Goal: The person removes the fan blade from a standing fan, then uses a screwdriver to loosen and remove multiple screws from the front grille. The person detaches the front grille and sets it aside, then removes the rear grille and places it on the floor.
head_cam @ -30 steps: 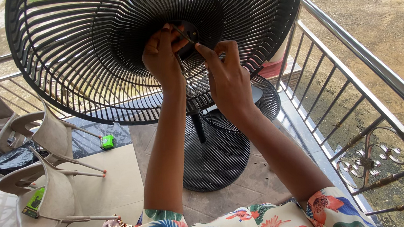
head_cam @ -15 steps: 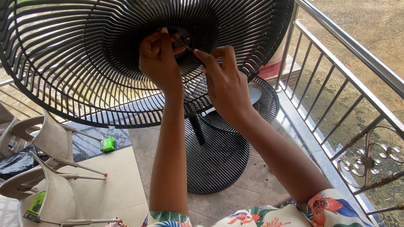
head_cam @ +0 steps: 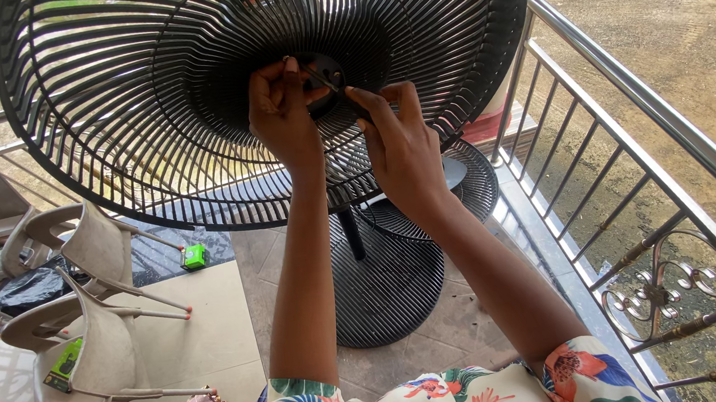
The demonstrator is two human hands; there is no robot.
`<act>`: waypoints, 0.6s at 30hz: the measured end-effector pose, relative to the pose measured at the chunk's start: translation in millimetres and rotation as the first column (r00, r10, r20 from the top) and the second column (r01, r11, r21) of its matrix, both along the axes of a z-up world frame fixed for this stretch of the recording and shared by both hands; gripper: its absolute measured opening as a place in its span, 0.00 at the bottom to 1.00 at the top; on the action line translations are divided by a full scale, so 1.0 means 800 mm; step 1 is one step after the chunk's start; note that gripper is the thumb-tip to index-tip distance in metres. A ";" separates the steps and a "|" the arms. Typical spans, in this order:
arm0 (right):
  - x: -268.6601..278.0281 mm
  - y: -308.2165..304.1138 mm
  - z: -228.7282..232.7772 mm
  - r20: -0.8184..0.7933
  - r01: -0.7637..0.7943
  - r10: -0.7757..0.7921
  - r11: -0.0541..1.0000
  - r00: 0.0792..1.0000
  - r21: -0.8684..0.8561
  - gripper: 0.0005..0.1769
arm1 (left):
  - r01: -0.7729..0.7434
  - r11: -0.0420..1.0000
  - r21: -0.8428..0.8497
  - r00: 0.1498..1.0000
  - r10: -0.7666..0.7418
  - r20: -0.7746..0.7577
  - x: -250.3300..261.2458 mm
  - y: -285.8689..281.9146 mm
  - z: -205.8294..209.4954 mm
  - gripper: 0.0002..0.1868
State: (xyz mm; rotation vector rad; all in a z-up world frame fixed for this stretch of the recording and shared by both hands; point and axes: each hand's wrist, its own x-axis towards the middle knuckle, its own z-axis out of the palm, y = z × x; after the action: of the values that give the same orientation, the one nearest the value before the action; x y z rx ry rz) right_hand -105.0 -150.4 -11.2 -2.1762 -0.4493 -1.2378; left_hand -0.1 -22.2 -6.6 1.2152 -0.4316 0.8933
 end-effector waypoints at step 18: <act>-0.005 -0.010 -0.004 -0.174 -0.217 0.339 0.845 0.924 0.489 0.20 | 0.095 0.987 0.131 0.995 -0.091 -0.036 -0.027 0.015 -0.007 0.07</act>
State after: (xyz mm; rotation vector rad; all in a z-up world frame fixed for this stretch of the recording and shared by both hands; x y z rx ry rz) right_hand -108.8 -158.5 -14.1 -1.7490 -0.3109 -0.7882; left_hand -21.8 -10.5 -12.4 1.3171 -0.5258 0.7747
